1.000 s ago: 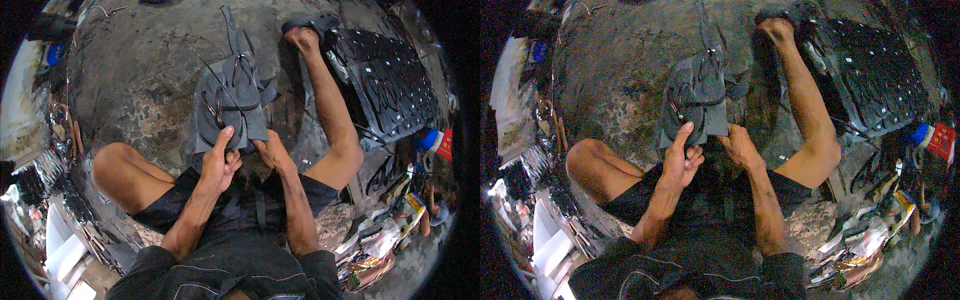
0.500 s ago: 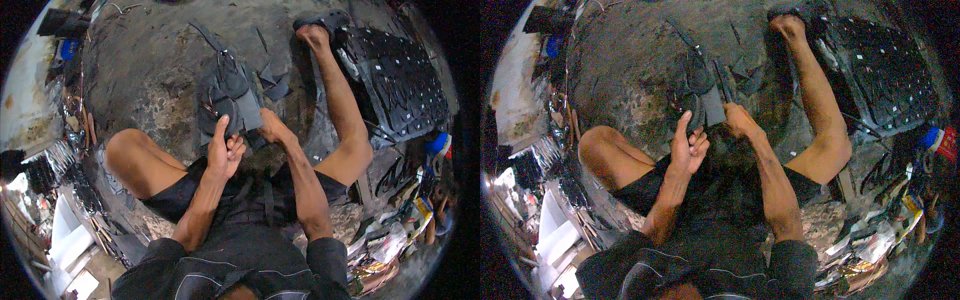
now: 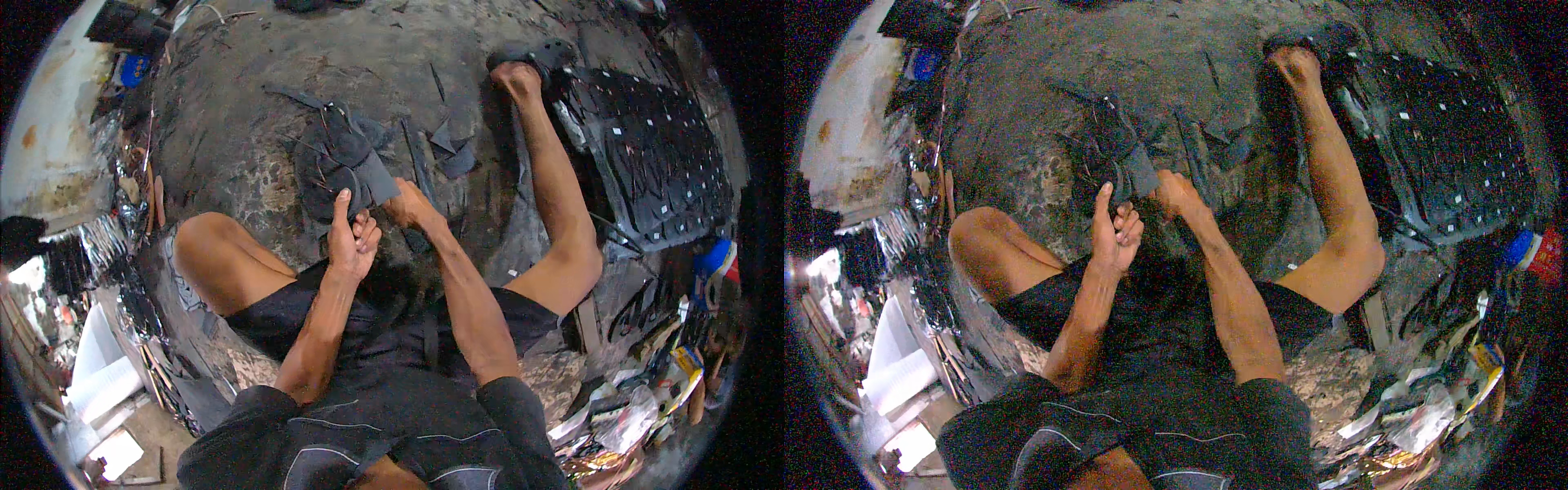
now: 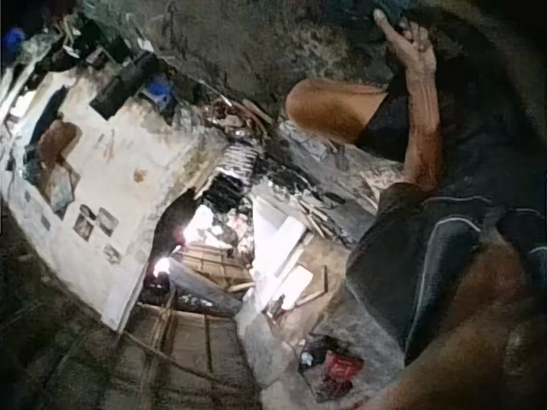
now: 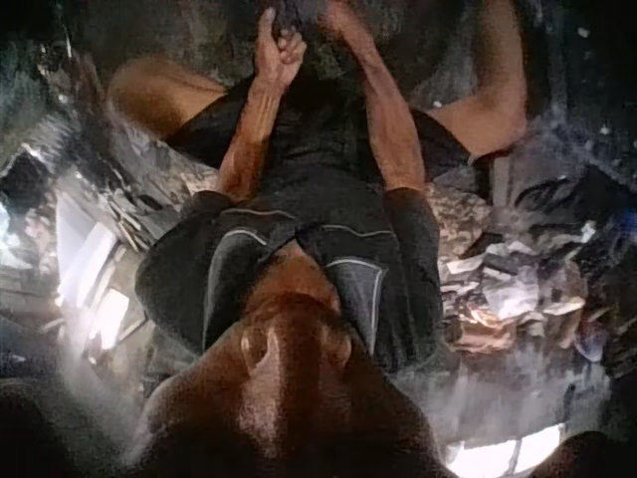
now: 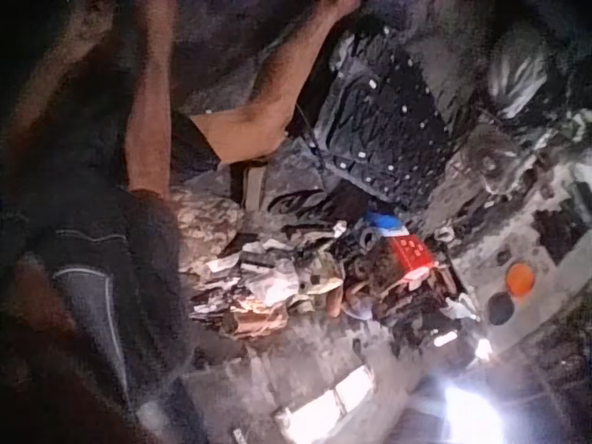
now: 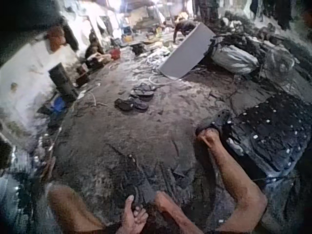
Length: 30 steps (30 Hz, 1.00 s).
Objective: The person sits on the floor and uses a knife to cut flip-flops from a large connected sheet of rubber material. They repeatedly slice along the outlines of the sandals, separating individual units and placing them aside.
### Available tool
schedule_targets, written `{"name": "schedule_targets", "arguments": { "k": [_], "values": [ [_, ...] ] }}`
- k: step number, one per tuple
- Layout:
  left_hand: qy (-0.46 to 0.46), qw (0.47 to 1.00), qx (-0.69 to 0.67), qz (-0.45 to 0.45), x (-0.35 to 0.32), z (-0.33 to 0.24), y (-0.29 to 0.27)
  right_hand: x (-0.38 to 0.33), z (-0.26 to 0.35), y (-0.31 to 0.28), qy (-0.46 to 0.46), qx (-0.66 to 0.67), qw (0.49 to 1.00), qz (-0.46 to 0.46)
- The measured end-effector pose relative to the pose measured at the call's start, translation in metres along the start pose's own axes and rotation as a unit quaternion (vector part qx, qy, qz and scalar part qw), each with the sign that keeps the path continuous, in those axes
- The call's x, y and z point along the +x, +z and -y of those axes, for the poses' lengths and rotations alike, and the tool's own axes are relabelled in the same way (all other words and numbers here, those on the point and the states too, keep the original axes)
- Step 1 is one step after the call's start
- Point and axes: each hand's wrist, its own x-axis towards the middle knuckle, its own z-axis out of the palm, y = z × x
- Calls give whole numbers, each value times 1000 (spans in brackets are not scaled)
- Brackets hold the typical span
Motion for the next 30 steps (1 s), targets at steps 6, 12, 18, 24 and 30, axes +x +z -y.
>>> {"name": "schedule_targets", "arguments": {
  "k": [6, 12, 18, 24, 30],
  "values": [
    [6, 974, 191, -119, -51, -27, 15, -92, 23, 16, 3, 94, 990, -109],
    [-55, 986, 136, -85, -30, 2, -3, -109, -26, 23, -5, 116, 983, -141],
    [-43, 990, 131, -32, -24, 24, 0, -107, -28, -20, 6, 109, 990, -92],
    [-32, 996, 79, -41, -23, 33, 9, -92, -38, -33, 25, 50, 998, -28],
    [-4, 994, 83, -71, -20, 40, 9, -66, -67, 30, 13, 115, 985, -131]
  ]
}}
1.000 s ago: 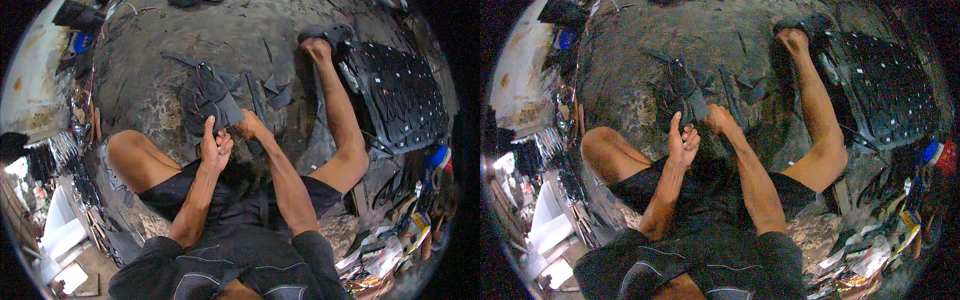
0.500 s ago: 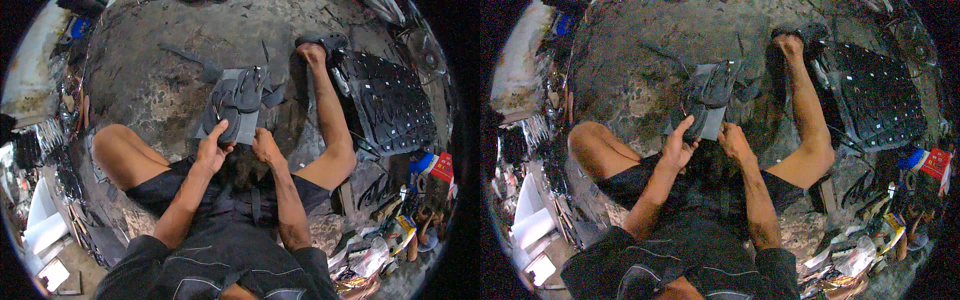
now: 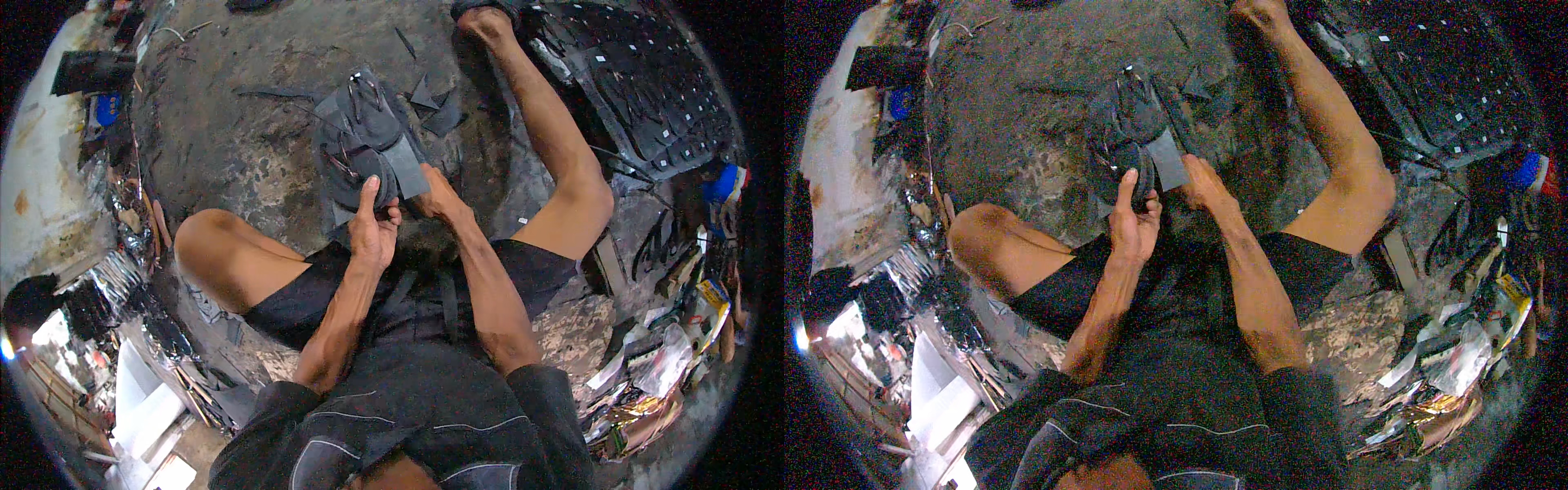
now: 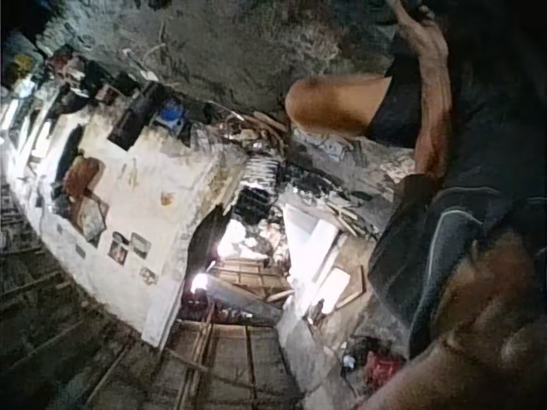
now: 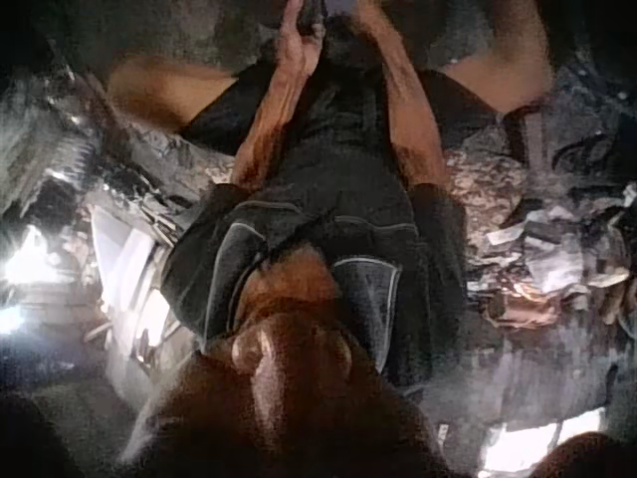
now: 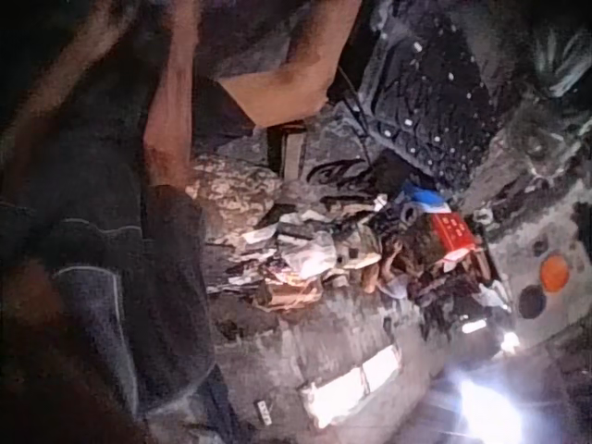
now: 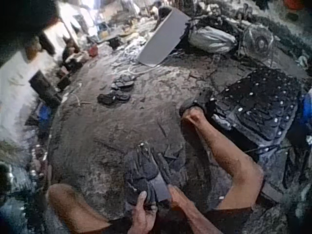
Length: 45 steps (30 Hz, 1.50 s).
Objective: The person sits on the floor and uses a knife to cut flip-flops from a large connected sheet of rubber material. They repeatedly slice along the outlines of the sandals, separating individual units and placing them aside.
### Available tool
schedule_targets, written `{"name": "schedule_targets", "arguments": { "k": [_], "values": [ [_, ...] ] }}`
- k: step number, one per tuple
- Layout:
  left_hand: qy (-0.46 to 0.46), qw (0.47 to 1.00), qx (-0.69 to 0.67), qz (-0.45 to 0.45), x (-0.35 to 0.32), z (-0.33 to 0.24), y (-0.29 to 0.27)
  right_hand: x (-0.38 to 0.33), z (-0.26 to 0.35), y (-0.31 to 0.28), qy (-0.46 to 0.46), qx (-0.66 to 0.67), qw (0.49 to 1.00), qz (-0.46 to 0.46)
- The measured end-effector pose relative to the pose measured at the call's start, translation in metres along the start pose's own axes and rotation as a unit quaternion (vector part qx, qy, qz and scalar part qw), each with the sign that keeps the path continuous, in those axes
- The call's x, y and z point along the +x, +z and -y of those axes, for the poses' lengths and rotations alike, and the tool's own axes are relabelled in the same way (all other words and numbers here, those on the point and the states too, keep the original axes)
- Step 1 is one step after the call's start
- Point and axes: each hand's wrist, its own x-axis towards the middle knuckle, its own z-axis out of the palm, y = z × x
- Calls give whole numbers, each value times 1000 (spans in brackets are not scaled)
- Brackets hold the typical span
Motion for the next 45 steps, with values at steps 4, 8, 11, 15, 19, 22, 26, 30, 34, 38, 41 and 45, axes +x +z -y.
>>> {"name": "schedule_targets", "arguments": {
  "k": [4, 8, 11, 15, 19, 22, 26, 30, 34, 38, 41, 45],
  "values": [
    [29, 999, 3, -23, 7, 1, -7, 18, -19, 20, 8, -11, 999, 43],
    [-6, 999, -34, 16, 14, -3, -17, 23, -10, 42, 53, 31, 998, -24],
    [13, 999, -49, 6, 8, 1, -15, 31, -6, 40, 76, 85, 992, 51],
    [-9, 992, -89, 84, 14, -15, -34, 21, 33, 39, -8, -33, 998, -46],
    [-72, 977, 58, 191, -52, -54, -27, -9, 72, 2, 23, -62, 997, 39],
    [277, 859, 410, 131, -88, -56, -11, -22, 69, 17, -6, -41, 999, 7],
    [527, 461, 699, -148, -59, -56, -15, -46, 101, 32, 31, 39, 999, 6],
    [459, 473, 743, -118, -19, -69, -48, -45, 103, 38, 14, 25, 999, 14],
    [429, 399, 808, -67, 0, -78, -43, -38, 88, 26, 6, -75, 997, -4],
    [414, 337, 845, 34, 11, -76, -45, -40, 87, -2, 34, -161, 986, 41],
    [399, 297, 865, 70, 12, -67, -41, -46, 77, -5, 30, -169, 985, 22],
    [436, 235, 862, 109, 20, -55, -30, -46, 40, 6, 70, -173, 982, -9]
  ]
}}
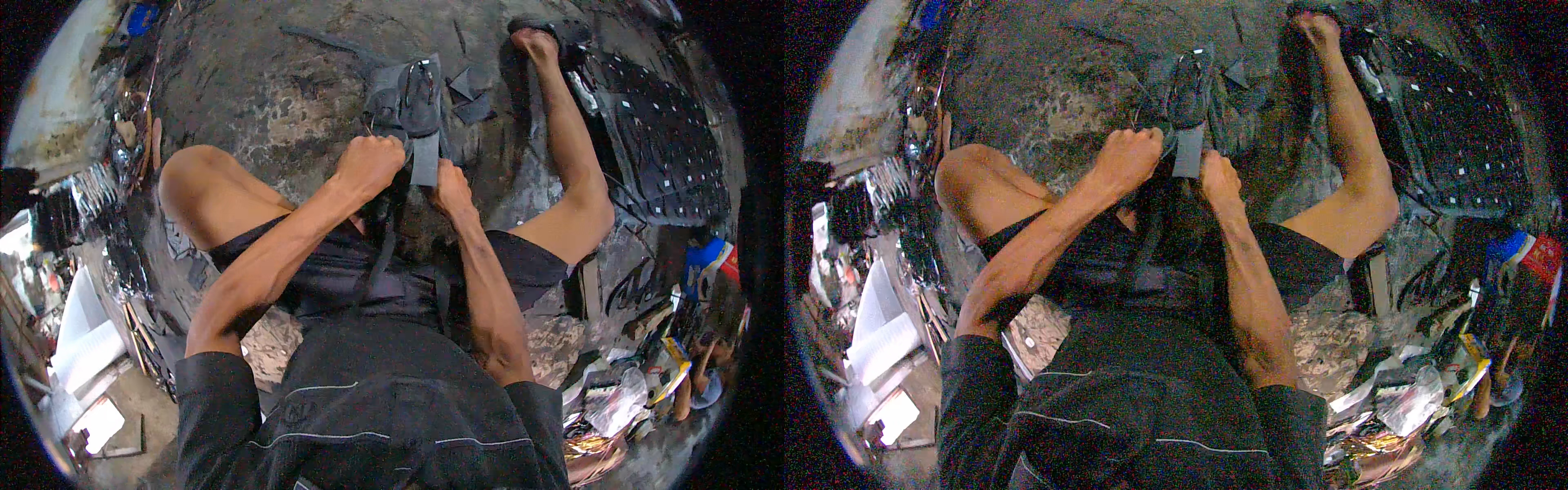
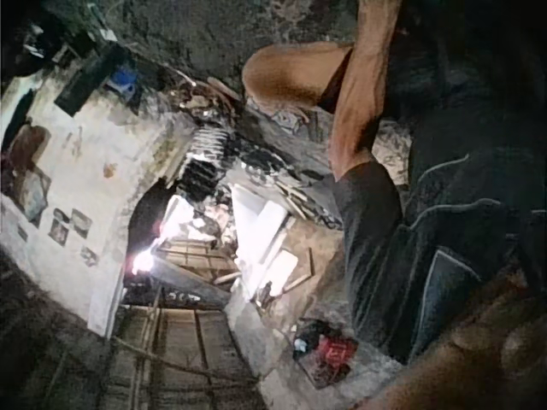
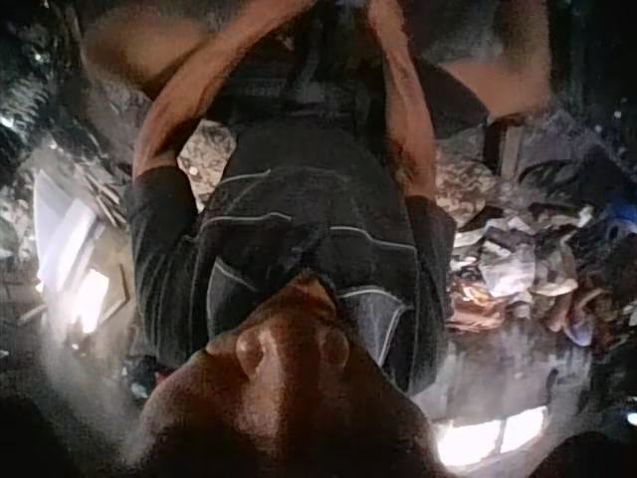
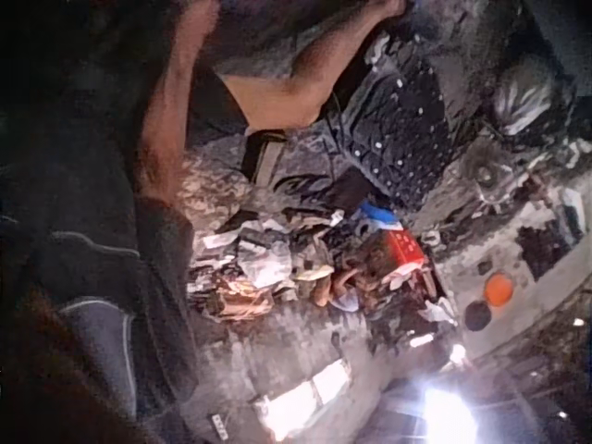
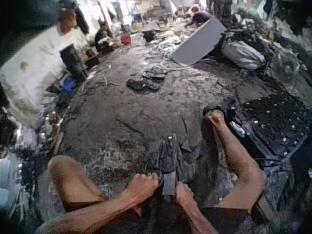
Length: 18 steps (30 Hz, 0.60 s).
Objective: The person sits on the floor and uses a knife to cut flip-flops from a large connected sheet of rubber material. They repeatedly slice along the outlines of the sandals, separating individual units and placing them aside.
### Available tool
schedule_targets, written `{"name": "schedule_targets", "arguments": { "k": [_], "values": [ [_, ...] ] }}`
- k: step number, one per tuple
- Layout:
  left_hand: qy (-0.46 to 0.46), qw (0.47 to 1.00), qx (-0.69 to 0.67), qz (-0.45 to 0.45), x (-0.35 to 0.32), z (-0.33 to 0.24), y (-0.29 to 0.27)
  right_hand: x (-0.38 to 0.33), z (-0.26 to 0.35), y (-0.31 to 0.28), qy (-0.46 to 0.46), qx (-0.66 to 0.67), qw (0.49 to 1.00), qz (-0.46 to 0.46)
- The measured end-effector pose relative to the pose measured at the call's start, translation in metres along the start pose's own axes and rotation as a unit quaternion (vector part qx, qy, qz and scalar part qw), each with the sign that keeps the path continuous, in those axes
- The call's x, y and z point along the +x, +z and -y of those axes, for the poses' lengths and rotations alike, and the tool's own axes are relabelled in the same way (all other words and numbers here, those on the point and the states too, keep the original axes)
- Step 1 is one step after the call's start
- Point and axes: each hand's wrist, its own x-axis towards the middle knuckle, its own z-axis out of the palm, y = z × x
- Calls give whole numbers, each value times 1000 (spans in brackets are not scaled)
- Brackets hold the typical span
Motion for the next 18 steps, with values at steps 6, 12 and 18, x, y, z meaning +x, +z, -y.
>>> {"name": "schedule_targets", "arguments": {
  "k": [6, 12, 18],
  "values": [
    [-3, 1000, -7, -4, -4, -3, -1, 16, 5, -1, -9, 1, 998, 62],
    [-83, 994, -51, -45, -4, -5, -12, 54, 20, 59, 139, 108, 982, -69],
    [-32, 997, -31, -55, 9, -8, -8, 53, 18, 48, 84, 129, 987, -54]
  ]
}}
